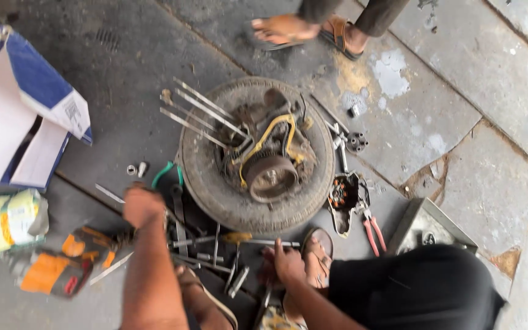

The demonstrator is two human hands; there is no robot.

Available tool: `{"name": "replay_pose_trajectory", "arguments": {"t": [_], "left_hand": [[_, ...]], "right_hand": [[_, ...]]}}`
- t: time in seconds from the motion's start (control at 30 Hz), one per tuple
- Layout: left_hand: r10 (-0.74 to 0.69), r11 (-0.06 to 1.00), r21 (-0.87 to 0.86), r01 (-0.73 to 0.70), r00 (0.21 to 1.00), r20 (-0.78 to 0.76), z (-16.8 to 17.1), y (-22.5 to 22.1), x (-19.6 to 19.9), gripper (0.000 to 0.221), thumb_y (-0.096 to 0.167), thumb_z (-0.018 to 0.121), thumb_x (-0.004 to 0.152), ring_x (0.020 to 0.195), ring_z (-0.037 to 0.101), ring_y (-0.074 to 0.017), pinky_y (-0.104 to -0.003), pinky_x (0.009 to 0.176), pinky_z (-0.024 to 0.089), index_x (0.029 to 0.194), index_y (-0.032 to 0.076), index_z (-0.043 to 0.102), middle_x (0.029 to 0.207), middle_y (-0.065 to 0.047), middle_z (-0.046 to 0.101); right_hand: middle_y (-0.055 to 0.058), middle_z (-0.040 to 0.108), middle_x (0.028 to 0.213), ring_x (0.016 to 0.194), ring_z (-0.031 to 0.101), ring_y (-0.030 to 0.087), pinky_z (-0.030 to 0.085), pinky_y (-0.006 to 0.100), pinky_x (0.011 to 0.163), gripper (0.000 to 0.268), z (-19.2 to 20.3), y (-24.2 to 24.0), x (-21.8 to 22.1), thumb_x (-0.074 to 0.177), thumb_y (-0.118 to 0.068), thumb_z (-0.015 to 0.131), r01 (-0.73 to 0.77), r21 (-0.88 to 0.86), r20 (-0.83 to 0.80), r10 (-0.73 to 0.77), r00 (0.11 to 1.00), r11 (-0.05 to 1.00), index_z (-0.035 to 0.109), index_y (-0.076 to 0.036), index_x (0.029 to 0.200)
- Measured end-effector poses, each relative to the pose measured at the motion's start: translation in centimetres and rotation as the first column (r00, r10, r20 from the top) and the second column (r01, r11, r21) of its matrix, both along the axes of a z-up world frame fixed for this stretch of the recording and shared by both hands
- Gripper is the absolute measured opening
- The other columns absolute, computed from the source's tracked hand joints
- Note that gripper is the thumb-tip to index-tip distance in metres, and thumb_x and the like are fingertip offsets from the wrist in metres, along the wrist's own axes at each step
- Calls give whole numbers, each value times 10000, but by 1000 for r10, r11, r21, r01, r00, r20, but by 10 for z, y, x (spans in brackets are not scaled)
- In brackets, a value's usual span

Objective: The person sits on the ground repairing a scooter engine assembly resting on a tire. They use a socket wrench on engine bolts, fit a piston into the cylinder with a screwdriver, use pliers on parts, and finally use a cordless impact driver on the engine.

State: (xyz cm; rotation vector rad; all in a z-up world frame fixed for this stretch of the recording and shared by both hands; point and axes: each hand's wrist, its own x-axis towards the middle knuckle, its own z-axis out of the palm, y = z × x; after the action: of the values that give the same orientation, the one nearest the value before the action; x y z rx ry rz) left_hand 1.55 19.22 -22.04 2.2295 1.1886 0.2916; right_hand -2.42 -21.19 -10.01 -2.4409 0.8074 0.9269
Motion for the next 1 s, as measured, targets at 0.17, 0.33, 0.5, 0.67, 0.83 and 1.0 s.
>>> {"name": "replay_pose_trajectory", "arguments": {"t": [0.17,0.33,0.5,0.67,0.83,1.0], "left_hand": [[-320,912,115,394,859,-400,87,52,45,564,104,739,776,1137,625,-381,-490,888,564,1329,143,632,1398,-125,556],[-275,956,-5,292,897,-345,52,59,46,437,52,710,860,1178,625,-397,-501,954,551,1283,157,678,1411,-116,580],[34,866,-495,-74,995,-89,7,68,12,349,-27,651,923,1086,680,-395,-460,918,574,1263,44,687,1234,-239,687],[391,381,-924,-33,912,128,100,64,24,287,-123,494,984,1048,717,-292,-326,926,571,1228,-110,645,1234,-247,670],[301,351,-928,124,923,238,163,44,21,300,-129,514,965,1092,710,-287,-313,954,553,1229,-110,656,1246,-239,682],[243,316,-924,218,922,301,200,21,11,309,-119,547,943,1090,724,-303,-319,944,559,1233,-99,650,1229,-247,690]], "right_hand": [[168,624,1334,1258,591,364,481,483,1038,699,-4,3,-10,888,-666,599,-42,-41,42,44,998,998,662,-101,1295],[154,793,1135,1089,753,274,551,383,951,553,-79,-29,-12,926,-486,634,79,247,59,-97,994,966,690,-46,1256],[120,804,1033,863,755,272,576,374,827,482,37,42,6,883,-388,704,272,289,59,-301,952,918,703,-38,1214],[239,791,935,803,751,305,583,417,787,387,24,51,11,920,-303,654,153,256,117,-188,975,954,719,5,1146],[155,772,1098,1022,716,254,522,355,931,383,-13,49,5,879,-238,682,32,401,368,-193,909,916,693,3,1176],[167,775,1156,1082,716,255,514,342,974,375,18,67,7,924,-230,660,99,458,239,-230,943,883,687,17,1205]]}}
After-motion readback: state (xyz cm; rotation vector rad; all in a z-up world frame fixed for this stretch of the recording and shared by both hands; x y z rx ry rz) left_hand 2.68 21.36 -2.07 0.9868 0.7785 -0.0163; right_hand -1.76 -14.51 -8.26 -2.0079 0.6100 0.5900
